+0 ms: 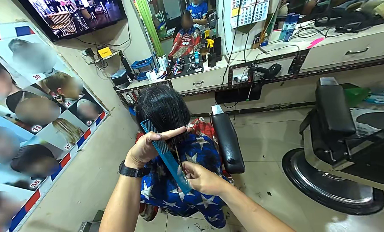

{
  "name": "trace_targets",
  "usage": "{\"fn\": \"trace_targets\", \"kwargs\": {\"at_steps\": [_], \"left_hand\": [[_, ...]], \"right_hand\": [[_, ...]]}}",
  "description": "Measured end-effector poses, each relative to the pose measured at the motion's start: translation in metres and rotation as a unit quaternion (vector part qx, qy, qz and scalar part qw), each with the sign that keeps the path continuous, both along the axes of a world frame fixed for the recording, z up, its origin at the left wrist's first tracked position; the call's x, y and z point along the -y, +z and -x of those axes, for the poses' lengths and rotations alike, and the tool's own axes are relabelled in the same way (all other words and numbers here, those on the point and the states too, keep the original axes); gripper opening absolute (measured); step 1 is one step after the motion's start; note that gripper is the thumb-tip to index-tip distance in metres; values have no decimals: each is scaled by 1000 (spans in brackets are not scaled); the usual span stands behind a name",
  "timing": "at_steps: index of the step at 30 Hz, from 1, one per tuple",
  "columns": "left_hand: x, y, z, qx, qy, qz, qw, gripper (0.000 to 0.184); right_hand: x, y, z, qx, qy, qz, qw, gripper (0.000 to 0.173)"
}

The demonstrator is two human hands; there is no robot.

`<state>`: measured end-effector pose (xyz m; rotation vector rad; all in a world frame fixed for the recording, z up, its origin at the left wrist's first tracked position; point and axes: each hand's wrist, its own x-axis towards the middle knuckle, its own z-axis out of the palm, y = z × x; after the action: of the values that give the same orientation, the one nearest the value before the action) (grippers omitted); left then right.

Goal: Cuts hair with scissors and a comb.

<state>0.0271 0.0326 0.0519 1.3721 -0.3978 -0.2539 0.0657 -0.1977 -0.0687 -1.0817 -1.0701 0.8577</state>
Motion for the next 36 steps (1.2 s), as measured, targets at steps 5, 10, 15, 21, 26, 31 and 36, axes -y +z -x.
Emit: {"fn": "trace_targets", "kwargs": {"at_steps": [5,10,15,21,26,31,36], "left_hand": [[1,0,2,3,16,6,1000,62],[4,1,0,1,15,-10,1000,63],[2,-1,0,-1,9,13,1000,61],[5,0,-1,-2,8,19,1000,62],[3,0,1,-1,7,14,1000,65],[3,0,0,-3,2,18,1000,66],[6,1,1,-4,13,8,1000,68]], "right_hand": [[1,-4,6,-14,7,-8,1000,36],[-3,-4,4,-8,-16,-16,1000,29],[-2,-6,8,-15,-3,-24,1000,37],[-6,-7,5,20,-38,-15,999,27],[-3,0,9,-10,-37,-9,999,35],[-5,-12,7,28,-57,-21,998,24],[-5,-1,12,3,-54,-14,998,37]]}}
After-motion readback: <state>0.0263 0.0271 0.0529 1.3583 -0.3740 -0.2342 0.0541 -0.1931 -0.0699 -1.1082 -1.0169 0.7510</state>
